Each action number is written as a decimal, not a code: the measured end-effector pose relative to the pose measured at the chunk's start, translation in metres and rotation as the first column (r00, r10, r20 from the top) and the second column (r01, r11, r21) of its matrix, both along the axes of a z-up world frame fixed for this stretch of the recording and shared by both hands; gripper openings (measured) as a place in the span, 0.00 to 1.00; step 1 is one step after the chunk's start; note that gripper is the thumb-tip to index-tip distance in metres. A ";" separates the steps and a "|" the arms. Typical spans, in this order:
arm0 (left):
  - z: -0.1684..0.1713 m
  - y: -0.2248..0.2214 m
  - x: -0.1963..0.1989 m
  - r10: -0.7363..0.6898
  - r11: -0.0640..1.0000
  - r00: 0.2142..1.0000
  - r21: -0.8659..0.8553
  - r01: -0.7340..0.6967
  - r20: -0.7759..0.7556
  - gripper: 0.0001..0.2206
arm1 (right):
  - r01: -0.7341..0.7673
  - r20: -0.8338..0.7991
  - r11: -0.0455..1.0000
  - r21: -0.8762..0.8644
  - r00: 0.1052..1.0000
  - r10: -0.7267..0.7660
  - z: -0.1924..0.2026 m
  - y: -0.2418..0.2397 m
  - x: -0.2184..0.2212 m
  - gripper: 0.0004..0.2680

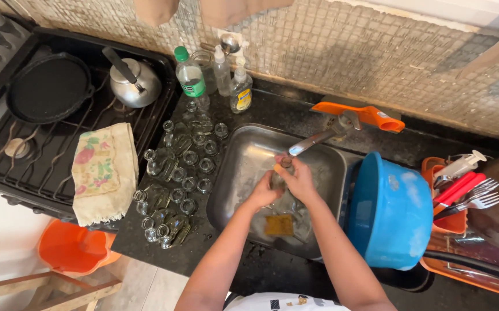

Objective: Washing small glass jars in a sink using a sponge and water

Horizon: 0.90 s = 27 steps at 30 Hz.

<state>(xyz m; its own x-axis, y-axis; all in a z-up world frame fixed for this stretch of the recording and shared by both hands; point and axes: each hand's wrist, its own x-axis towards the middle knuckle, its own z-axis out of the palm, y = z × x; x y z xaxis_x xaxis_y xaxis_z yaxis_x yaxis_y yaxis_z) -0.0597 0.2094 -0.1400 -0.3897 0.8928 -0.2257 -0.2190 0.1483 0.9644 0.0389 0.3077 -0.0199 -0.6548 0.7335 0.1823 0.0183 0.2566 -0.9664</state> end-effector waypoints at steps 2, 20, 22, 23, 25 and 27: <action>0.000 0.000 -0.001 -0.133 0.936 0.915 -0.353 -0.012 -0.381 0.29 | 0.089 0.128 0.993 0.081 0.987 -0.099 0.012 -0.002 0.003 0.08; 0.062 -0.116 0.033 0.100 0.842 0.573 -0.237 -0.484 -0.813 0.06 | 0.026 0.083 0.993 0.113 0.996 -0.035 0.012 0.007 0.003 0.05; 0.057 -0.117 0.035 0.101 0.838 0.550 -0.227 -0.496 -0.829 0.06 | 0.015 0.084 0.992 0.125 0.996 -0.026 0.004 0.010 0.005 0.06; 0.055 -0.117 0.035 0.097 0.837 0.524 -0.216 -0.503 -0.846 0.07 | 0.012 0.081 0.991 0.135 0.996 -0.023 0.000 0.012 0.004 0.06; 0.058 -0.115 0.037 0.091 0.838 0.511 -0.211 -0.502 -0.854 0.07 | 0.003 0.073 0.990 0.143 0.997 -0.013 0.000 0.013 0.004 0.05; 0.060 -0.116 0.039 0.080 0.841 0.502 -0.212 -0.499 -0.861 0.07 | -0.004 0.068 0.989 0.147 0.998 -0.006 -0.003 0.010 0.005 0.05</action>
<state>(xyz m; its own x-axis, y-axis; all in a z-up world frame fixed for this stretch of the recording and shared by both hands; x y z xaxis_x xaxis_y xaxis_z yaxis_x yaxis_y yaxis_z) -0.0207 0.0933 -0.0798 -0.8002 0.5983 0.0422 0.4982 0.6238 0.6023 0.0438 0.3182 -0.0234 -0.6685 0.7030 0.2428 0.0834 0.3953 -0.9148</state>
